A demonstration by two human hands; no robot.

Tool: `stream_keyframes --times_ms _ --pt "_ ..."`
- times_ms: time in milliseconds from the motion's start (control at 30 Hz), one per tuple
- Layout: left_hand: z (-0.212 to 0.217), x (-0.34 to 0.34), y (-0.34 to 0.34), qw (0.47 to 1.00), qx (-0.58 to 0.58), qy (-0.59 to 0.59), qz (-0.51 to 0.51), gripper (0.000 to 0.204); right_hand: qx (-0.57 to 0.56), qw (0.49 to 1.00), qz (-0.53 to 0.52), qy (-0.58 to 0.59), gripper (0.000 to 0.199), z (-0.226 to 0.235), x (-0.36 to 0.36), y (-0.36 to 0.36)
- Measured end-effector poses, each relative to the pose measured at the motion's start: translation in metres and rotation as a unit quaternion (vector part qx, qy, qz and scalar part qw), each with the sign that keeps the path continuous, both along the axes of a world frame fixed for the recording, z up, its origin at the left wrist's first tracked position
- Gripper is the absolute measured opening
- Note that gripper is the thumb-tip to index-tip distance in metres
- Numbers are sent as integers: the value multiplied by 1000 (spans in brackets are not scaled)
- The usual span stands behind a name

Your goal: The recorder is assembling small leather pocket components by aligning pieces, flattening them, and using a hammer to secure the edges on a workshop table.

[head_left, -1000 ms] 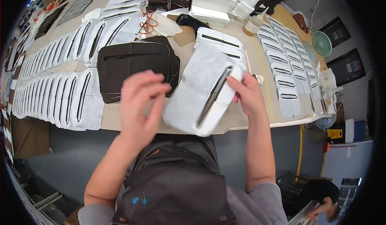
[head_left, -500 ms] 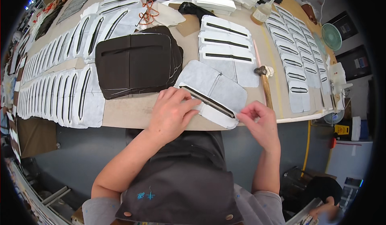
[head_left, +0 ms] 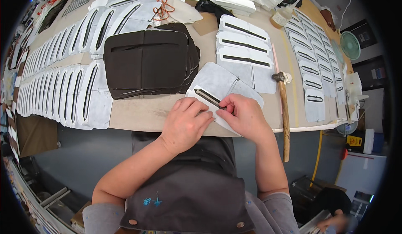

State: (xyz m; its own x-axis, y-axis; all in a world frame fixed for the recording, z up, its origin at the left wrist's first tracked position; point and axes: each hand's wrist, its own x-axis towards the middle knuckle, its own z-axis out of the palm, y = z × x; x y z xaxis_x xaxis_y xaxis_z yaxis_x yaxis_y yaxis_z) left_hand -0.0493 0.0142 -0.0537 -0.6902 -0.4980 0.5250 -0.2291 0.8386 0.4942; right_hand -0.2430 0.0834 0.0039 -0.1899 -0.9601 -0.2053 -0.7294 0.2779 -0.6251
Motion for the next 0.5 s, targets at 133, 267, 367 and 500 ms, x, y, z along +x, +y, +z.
stream_keyframes --times_ms 133,267,367,500 --pt "1 1 1 1000 8 6 6 15 -23 999 27 20 19 -7 5 -12" --pt "5 6 -5 998 55 35 -2 16 -94 993 52 43 16 -12 15 -20" --pt "3 11 -27 991 124 56 -8 24 -64 997 32 41 16 -11 22 -22" --pt "19 20 -54 984 162 -56 -40 39 -86 996 21 -2 15 -18 32 -25"
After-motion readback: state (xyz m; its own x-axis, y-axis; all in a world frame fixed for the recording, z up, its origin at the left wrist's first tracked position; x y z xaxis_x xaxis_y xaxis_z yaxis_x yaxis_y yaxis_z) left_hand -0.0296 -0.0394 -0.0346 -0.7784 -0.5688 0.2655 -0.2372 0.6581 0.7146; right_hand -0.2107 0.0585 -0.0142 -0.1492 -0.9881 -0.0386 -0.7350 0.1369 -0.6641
